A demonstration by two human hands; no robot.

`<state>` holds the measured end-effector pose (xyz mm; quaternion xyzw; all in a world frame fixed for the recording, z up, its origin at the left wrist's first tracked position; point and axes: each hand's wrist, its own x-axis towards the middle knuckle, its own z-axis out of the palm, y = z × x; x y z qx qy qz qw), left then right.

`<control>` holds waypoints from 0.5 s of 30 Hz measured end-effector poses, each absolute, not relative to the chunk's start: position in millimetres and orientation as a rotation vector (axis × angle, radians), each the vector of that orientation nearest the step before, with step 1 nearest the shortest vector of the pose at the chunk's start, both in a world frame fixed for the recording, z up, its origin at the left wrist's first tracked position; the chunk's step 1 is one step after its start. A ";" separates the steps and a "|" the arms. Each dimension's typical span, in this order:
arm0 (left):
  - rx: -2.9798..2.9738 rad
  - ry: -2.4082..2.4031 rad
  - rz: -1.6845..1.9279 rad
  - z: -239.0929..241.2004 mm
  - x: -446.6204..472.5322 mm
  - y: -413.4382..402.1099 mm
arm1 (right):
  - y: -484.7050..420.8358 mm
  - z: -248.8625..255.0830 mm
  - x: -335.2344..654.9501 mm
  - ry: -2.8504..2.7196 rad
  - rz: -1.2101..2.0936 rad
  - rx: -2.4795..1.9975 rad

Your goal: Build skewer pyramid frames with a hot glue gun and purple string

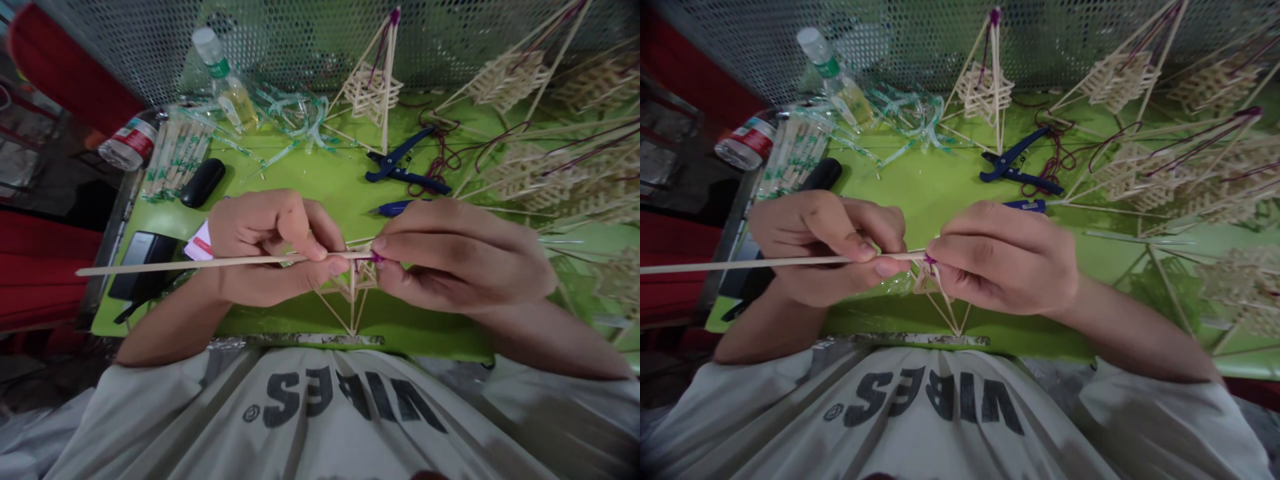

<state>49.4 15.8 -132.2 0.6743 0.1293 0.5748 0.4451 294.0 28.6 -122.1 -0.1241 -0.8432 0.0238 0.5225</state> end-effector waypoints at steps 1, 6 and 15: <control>1.658 0.320 1.425 -132.8 50.0 16.6 | 27.8 -122.1 293.9 -2.010 0.052 -0.281; 1.588 0.312 1.388 -130.9 51.0 17.0 | 29.6 -123.0 291.5 -1.951 0.156 -0.278; 1.588 0.208 1.381 -137.0 50.5 25.1 | 25.3 -127.5 286.8 -1.813 0.764 -0.281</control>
